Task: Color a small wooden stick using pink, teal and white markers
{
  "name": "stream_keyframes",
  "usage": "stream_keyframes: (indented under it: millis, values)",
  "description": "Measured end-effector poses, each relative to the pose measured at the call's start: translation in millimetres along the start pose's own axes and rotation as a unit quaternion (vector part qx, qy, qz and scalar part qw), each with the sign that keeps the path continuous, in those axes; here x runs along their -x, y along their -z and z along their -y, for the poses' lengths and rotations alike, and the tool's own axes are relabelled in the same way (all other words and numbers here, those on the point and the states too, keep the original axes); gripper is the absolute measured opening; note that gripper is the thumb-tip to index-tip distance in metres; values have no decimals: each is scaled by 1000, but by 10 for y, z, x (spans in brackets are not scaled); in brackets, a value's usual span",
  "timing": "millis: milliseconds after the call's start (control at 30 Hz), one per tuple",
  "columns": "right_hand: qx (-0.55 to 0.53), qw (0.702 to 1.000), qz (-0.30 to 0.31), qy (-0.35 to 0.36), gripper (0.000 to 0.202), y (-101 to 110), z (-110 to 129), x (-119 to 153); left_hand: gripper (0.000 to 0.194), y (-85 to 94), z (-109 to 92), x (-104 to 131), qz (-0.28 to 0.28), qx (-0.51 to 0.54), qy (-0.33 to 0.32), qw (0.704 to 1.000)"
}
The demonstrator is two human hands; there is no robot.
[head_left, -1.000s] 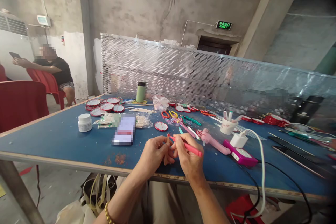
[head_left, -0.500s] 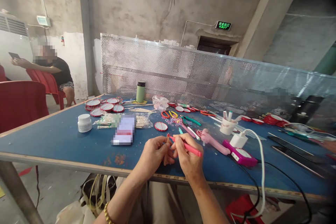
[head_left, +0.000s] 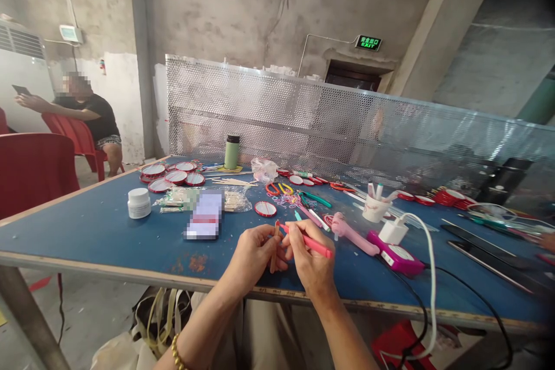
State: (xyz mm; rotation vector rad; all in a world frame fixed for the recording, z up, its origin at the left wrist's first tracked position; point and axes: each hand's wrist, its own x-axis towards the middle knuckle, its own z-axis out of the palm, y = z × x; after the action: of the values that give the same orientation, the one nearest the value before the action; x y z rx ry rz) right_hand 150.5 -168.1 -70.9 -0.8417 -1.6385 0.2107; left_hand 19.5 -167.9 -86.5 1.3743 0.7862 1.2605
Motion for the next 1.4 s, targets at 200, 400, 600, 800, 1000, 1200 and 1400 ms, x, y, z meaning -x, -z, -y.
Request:
stream_keyframes:
  millis: [200,400,600,800,1000,1200,1400]
  values:
    - [-5,1000,4,0,28,2,9,-3,34,-6,-11,6,-2,-4,-2,1000]
    - [15,1000,1,12,29,15,14,11,35,-9,-13,10,-5,5,2,1000]
    - [13,1000,13,15,28,15,19,5,33,-5,26,-6,-5,-2,-8,1000]
    - [20,999,26,13,28,20,21,3,31,-13,65,-16,-7,-20,-20,1000]
    - [21,999,25,22,27,10,-7,4,30,-19,62,-13,-16,-38,-28,999]
    - [22,999,25,28,27,14,-3,1,29,-19,68,-16,-19,-50,-37,998]
    - [28,999,26,32,26,9,-17,-1,28,-18,53,-8,-21,-56,-42,997]
